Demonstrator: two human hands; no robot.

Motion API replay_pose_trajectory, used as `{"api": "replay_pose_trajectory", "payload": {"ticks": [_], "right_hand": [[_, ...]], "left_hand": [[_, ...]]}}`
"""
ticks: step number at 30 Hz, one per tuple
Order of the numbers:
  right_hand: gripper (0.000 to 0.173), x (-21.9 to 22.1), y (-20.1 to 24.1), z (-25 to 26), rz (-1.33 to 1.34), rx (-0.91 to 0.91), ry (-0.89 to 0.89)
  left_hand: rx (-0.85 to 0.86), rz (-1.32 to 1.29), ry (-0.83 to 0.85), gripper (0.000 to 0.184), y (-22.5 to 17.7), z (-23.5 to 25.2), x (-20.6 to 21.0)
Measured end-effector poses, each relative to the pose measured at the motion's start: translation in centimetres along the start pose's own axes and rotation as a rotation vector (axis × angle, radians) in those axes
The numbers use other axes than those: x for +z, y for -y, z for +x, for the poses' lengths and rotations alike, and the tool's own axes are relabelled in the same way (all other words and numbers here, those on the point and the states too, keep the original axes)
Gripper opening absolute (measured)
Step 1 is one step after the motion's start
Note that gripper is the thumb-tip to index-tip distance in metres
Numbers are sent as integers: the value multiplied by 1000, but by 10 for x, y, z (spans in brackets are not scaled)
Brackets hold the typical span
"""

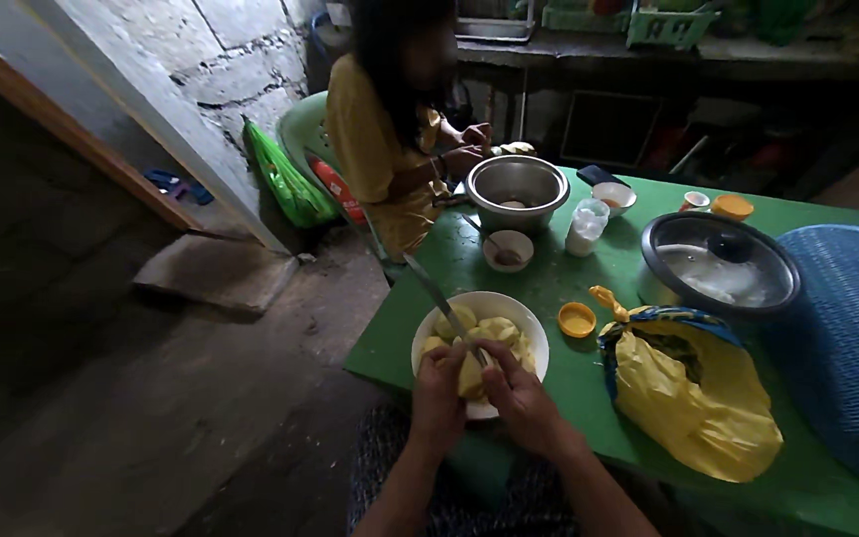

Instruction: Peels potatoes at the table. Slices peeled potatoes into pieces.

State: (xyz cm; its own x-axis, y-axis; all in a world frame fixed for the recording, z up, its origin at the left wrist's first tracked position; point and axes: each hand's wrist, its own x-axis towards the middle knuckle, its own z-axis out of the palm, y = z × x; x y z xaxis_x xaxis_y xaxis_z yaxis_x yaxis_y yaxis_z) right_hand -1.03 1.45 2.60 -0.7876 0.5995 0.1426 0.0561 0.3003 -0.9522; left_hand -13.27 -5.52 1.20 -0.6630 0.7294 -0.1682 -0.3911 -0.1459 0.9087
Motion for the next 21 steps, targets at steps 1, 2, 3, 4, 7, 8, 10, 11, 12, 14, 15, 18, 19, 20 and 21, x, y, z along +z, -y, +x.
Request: {"api": "replay_pose_trajectory", "payload": {"ticks": [1, 2, 3, 4, 7, 8, 10, 11, 12, 14, 15, 18, 19, 20, 21], "right_hand": [[61, 1, -1, -2, -4, -13, -5], [62, 3, -2, -3, -24, -21, -12], [64, 3, -1, -4, -58, -23, -15], [67, 4, -1, -6, -97, -21, -15], [77, 7, -2, -12, -226, -58, -48], [78, 9, -3, -15, -267, -97, -70], [80, 11, -6, -21, -358, -185, -104], [81, 12, -7, -24, -395, -229, -121], [81, 13, -8, -26, -423, -259, -128], [81, 13, -9, -29, -468, -290, -136], [81, 14, -9, -29, -494, -304, -146], [81, 14, -11, -28, -550, -346, -195], [82, 14, -11, -28, -570, -355, -213], [83, 15, -11, -28, -589, -360, -229], [83, 16, -10, -27, -605, -363, -244]], "left_hand": [[-25, -9, -17, 34, -2, 3, -1], [-42, -23, -18, 34, -4, 4, -1], [-60, -59, -20, 32, -7, 3, 1], [-81, -107, -30, 28, -9, 2, 4], [-105, -279, 20, 25, -13, -2, 6], [-95, -353, 72, 27, -11, -1, 3], [-90, -430, 131, 31, -9, 2, -2], [-106, -409, 123, 32, -11, 3, -3], [-127, -365, 94, 32, -14, 4, -1], [-146, -295, 48, 31, -18, 3, 2], [-147, -280, 34, 29, -18, 3, 3], [-80, -178, 34, 26, -10, 4, 0], [-39, -140, 47, 29, -7, 4, -3], [-15, -120, 48, 29, -7, 4, -4], [-5, -123, 44, 29, -8, 3, -4]]}}
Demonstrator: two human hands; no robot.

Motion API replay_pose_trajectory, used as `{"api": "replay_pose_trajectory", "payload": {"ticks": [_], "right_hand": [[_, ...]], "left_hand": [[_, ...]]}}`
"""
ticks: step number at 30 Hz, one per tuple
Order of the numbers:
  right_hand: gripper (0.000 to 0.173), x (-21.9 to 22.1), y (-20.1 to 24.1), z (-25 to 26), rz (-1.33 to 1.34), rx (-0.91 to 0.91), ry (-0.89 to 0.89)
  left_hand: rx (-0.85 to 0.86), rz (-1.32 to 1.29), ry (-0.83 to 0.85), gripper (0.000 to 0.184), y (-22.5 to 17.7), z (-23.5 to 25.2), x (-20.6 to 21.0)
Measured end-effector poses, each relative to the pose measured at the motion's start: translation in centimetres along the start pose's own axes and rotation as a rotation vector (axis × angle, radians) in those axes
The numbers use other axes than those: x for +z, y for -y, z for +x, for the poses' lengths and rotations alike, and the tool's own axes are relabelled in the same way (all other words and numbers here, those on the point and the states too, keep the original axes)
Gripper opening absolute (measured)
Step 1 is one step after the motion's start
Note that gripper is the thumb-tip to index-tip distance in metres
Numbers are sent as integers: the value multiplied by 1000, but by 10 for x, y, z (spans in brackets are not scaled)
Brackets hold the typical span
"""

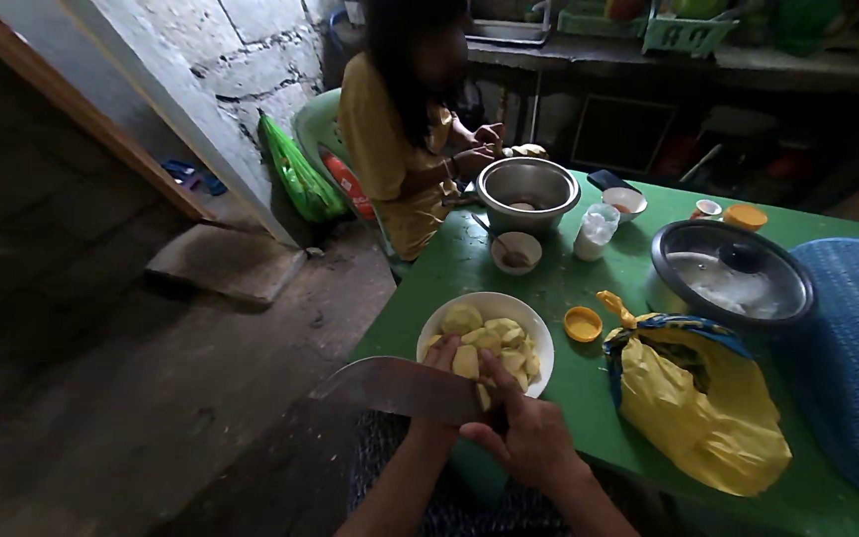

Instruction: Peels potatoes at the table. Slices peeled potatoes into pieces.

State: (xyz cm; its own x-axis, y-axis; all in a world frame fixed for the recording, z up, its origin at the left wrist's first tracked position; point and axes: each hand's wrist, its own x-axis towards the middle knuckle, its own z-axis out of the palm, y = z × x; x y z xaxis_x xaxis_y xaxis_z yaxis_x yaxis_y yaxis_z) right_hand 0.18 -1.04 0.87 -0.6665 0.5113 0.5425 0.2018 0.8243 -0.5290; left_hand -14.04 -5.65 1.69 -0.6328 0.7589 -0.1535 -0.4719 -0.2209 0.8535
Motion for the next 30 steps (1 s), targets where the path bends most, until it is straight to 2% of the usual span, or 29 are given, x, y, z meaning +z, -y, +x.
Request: {"api": "replay_pose_trajectory", "payload": {"ticks": [9, 15, 17, 23, 25, 30], "right_hand": [[83, 6, 9, 14, 70, 98, 61], [78, 5, 6, 12, 122, 113, 75], [79, 2, 4, 12, 135, 164, 101], [78, -2, -6, 15, 223, 306, 157], [78, -3, -7, 14, 240, 321, 167], [83, -6, -7, 7, 208, 226, 159]], "left_hand": [[132, 70, -88, 21, -9, 2, 2], [213, 150, -120, 29, -8, 11, -10], [176, 58, -99, 24, -9, 9, -7], [-36, -48, -18, 46, -22, -5, 4], [-23, 38, 2, 56, -26, -9, 2], [152, 153, 95, 45, -17, -13, -11]]}}
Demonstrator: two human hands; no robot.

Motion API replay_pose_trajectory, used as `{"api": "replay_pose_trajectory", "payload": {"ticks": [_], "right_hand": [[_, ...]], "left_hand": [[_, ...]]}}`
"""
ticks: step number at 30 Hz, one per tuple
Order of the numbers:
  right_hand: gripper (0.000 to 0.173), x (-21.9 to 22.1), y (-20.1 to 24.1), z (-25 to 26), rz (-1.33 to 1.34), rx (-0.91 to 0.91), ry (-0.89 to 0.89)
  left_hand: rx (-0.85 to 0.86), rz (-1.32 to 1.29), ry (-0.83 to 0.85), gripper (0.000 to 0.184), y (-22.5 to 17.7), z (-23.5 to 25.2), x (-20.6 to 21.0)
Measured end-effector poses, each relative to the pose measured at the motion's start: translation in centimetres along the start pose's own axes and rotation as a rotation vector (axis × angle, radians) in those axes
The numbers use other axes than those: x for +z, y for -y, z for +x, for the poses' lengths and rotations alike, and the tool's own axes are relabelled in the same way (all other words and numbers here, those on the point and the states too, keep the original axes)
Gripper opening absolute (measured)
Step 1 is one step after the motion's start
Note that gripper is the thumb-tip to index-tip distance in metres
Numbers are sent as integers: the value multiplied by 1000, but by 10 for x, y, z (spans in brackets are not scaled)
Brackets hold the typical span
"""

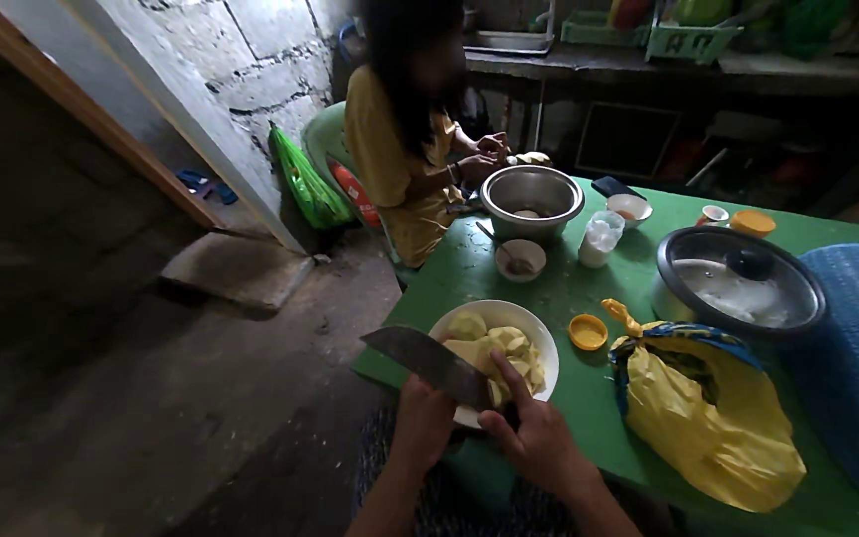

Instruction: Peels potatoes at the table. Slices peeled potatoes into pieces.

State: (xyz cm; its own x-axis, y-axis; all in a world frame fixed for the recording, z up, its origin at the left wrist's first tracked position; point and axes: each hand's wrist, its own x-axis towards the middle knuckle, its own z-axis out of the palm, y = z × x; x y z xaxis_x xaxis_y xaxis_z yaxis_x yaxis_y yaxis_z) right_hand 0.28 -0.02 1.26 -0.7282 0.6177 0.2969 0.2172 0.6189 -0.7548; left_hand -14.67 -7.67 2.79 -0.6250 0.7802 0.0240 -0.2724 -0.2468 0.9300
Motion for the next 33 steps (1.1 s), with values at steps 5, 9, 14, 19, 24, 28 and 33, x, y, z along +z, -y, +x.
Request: {"api": "replay_pose_trajectory", "payload": {"ticks": [5, 9, 14, 19, 24, 28, 33], "right_hand": [[87, -3, -1, -2, -106, -41, -25], [85, -6, 0, -3, -140, -103, -29], [87, -6, 3, -1, -144, -98, -20], [84, -6, 3, 4, -186, -102, -15], [83, -5, 4, 11, -191, -70, -18], [83, -5, 9, 18, -196, -27, 20], [82, 3, 15, 25, -220, -44, -9]], "left_hand": [[69, 49, 126, 56, 4, -10, -10], [143, 94, 152, 60, 5, -15, -14], [194, 148, 154, 57, 1, -17, -15], [304, 406, 117, 48, -4, -20, -9], [328, 458, 111, 47, -3, -23, -3], [346, 478, 67, 48, 2, -25, -1], [396, 552, -34, 45, 11, -33, 2]]}}
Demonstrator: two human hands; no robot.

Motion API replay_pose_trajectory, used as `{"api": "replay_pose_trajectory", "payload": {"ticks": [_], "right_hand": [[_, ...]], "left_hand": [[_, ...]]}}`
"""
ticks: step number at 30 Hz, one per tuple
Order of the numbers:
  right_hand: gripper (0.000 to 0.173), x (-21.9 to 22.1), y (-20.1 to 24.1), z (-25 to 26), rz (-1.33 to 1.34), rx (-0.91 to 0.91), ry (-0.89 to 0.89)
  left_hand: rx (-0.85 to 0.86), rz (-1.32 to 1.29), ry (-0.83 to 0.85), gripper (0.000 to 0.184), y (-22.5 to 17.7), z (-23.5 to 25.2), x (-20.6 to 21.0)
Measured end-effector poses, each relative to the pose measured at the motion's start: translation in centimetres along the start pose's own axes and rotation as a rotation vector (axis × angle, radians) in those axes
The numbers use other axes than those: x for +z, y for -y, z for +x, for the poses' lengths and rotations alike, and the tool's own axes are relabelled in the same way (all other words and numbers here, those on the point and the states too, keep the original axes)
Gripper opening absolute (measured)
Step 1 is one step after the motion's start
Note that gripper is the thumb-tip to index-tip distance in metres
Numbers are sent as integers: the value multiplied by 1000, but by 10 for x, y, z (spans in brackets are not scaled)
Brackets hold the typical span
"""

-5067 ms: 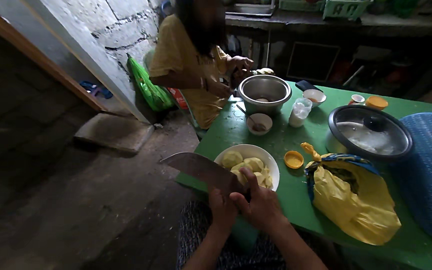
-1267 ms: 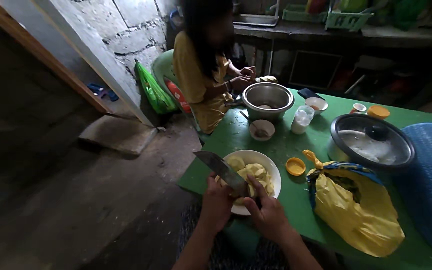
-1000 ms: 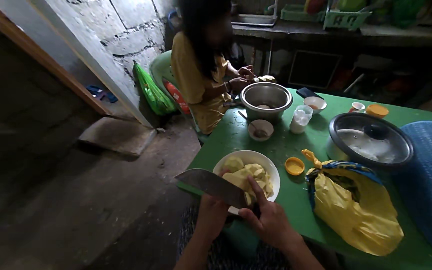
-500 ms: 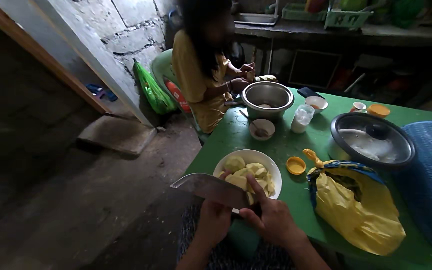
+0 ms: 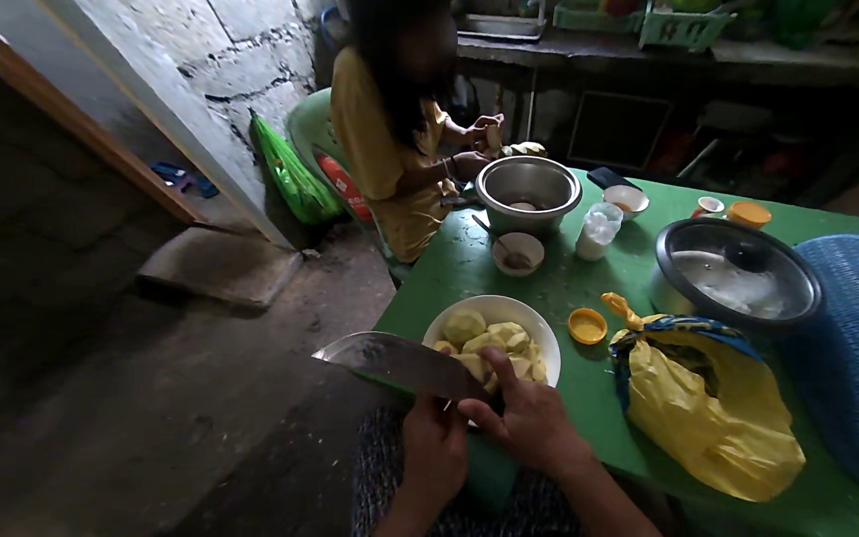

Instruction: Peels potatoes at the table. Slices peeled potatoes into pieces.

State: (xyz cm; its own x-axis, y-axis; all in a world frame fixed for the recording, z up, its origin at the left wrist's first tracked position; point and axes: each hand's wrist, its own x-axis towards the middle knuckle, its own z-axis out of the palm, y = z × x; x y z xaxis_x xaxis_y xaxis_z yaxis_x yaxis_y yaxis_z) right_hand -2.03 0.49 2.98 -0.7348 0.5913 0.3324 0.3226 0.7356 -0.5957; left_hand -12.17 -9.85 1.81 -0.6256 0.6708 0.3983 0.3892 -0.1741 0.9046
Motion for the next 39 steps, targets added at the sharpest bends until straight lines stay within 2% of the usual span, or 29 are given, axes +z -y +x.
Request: {"api": "replay_pose_trajectory", "payload": {"ticks": [1, 3, 7, 11, 14, 17, 21, 23, 25, 26, 28, 30, 36, 39], "right_hand": [[81, 1, 2, 2, 10, 3, -10], [78, 3, 3, 6, 39, 18, 1], [81, 2, 2, 8, 43, 47, 47], [76, -4, 7, 17, 117, 186, 161], [68, -8, 0, 26, 233, 297, 209], [66, -10, -7, 28, 314, 343, 219], [75, -12, -11, 17, 343, 251, 222], [80, -7, -11, 6, 283, 140, 182], [86, -3, -9, -3, 207, 49, 146], [87, -4, -8, -5, 168, 29, 154], [89, -2, -8, -6, 99, -15, 130], [89, -2, -10, -5, 58, -54, 104], [85, -2, -12, -1, 19, -86, 130], [86, -2, -9, 0, 4, -75, 117]], "left_hand": [[4, 30, -28, 42, 1, -5, 5], [23, 24, -53, 49, 6, -13, 11], [-13, -135, -69, 49, 14, -7, 9], [-42, -193, -20, 49, 20, 1, 5], [-31, -138, 11, 47, 19, 3, 2], [-131, -200, 32, 55, 20, 6, -3], [-305, -287, 80, 61, 24, 16, -14], [-350, -330, 57, 48, 24, 19, -18], [-391, -366, -8, 24, 19, 18, -20], [-392, -374, -11, 25, 17, 17, -21], [-332, -373, 52, 41, 19, 16, -25], [-285, -361, 104, 48, 23, 16, -27], [-195, -222, 216, 51, 21, 19, -32], [-186, -140, 214, 48, 11, 18, -32]]}}
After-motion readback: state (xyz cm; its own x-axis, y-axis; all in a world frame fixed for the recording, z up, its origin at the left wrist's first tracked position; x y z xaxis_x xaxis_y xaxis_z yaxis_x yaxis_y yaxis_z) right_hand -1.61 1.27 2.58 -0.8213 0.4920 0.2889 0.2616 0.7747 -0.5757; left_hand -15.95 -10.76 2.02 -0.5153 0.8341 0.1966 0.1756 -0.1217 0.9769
